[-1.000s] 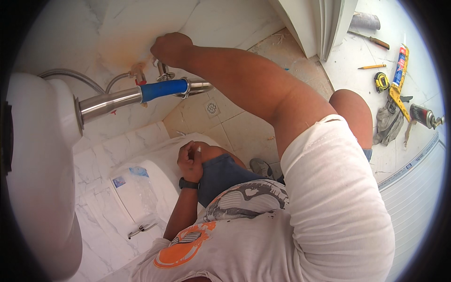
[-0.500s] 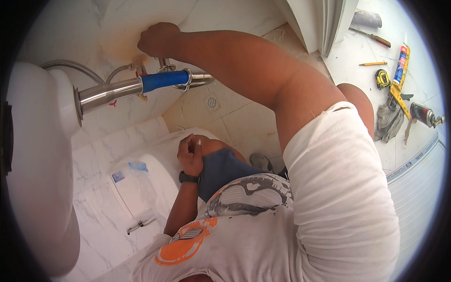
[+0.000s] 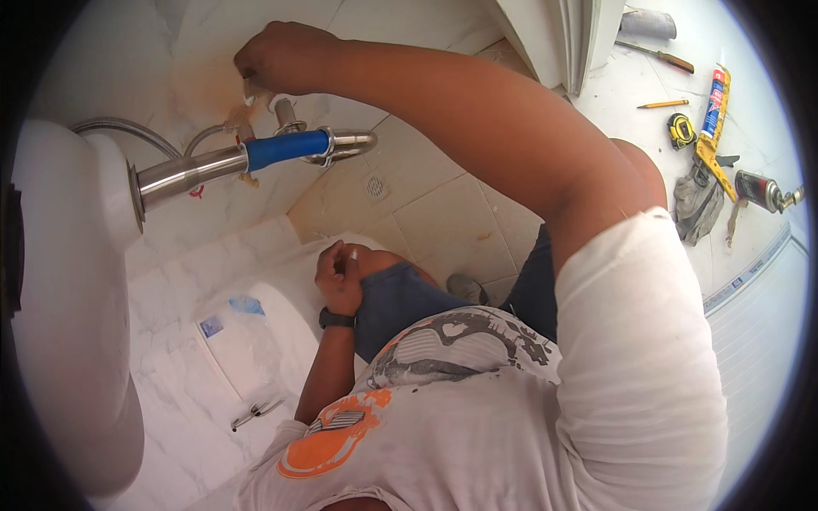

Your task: The person kneels under a bathroom sink and applies sealant to the plumbing connections using a caulking gun. They then use a small brush to smooth the sealant and a spray can to treat the pipes and surrounding area.

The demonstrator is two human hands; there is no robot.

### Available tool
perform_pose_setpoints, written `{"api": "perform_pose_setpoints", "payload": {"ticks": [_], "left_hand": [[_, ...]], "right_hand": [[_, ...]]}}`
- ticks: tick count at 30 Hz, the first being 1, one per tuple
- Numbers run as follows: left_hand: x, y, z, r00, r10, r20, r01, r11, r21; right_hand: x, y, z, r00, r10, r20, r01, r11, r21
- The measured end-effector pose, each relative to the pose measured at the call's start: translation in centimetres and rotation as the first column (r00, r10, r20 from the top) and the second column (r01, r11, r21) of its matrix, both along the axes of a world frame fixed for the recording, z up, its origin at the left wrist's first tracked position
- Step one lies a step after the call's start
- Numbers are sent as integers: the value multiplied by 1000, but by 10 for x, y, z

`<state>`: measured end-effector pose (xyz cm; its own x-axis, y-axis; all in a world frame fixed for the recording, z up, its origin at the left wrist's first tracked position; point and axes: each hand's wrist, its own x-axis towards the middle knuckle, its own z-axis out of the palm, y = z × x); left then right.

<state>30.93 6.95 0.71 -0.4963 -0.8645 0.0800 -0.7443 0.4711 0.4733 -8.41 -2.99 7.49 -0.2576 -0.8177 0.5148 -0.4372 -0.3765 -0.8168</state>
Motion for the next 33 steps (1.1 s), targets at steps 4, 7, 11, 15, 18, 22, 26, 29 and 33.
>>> {"api": "perform_pose_setpoints", "payload": {"ticks": [4,7,11,15,18,22,26,29,33], "left_hand": [[-6,-17,-2,977,191,-99,-166,962,218],[-28,-48,7,855,407,-322,-233,856,462],[-81,-104,20,674,505,-539,-104,787,608],[-124,-146,21,752,370,-545,7,823,568],[-140,-161,21,794,364,-486,-16,812,583],[-154,-170,17,783,433,-447,-113,805,582],[-168,-184,13,691,503,-519,-144,800,583],[-174,-198,17,682,549,-483,-167,760,628],[-179,-211,22,673,602,-430,-167,690,704]], "right_hand": [[-17,58,-18,984,-136,113,132,990,38],[-20,108,-24,944,-257,207,226,961,159],[-11,161,-30,910,-350,221,251,891,378],[-7,182,-46,880,-363,305,155,828,540],[-10,184,-58,891,-345,297,126,814,567],[-16,182,-64,896,-330,295,127,830,544],[-21,182,-60,898,-334,285,138,831,539],[-25,182,-56,897,-338,286,131,820,557],[-28,182,-51,906,-319,277,127,831,541]]}}
